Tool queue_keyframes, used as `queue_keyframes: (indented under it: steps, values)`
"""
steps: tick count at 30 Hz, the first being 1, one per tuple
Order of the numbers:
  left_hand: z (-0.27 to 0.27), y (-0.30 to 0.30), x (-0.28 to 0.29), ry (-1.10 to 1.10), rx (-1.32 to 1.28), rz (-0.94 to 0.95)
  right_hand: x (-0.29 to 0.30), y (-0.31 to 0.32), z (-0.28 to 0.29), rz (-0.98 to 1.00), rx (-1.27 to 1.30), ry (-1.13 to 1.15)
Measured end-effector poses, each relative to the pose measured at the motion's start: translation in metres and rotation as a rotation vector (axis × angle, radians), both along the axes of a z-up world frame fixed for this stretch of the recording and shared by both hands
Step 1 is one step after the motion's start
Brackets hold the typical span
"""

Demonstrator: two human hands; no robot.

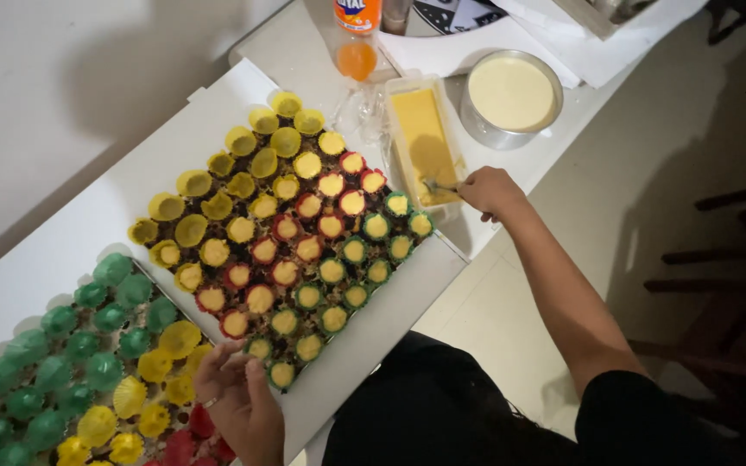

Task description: Scooping a yellow batter or mixture into small colorful cupcake liners using a cookie scoop.

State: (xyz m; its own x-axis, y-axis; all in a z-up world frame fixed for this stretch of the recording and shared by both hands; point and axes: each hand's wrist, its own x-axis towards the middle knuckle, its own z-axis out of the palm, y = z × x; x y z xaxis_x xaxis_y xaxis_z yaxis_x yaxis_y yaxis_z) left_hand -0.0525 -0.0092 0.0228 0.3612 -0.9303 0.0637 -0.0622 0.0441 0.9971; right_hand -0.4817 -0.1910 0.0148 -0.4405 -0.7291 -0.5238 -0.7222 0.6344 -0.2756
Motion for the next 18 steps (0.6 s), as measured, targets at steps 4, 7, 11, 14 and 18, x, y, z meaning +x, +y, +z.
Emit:
queue_keyframes:
  steps: [4, 7, 11, 14, 18]
  values:
    - [-0.011, -0.004, -0.002, -0.019, -0.030, 0.009, -0.034, -0.009, -0.030, -0.079, 0.060, -0.220]
    - [-0.014, -0.004, -0.002, 0.004, -0.042, 0.005, -0.066, -0.006, -0.058, -0.192, 0.095, -0.473]
    - [-0.013, -0.009, 0.004, 0.021, -0.054, 0.028, -0.090, 0.013, -0.068, -0.356, 0.072, -0.738]
    - [-0.011, -0.011, 0.014, -0.024, -0.024, 0.043, -0.108, 0.034, -0.085, -0.469, 0.044, -0.921]
    - [-0.020, -0.013, 0.022, -0.042, -0.028, 0.052, -0.117, 0.068, -0.118, -0.585, -0.104, -1.157]
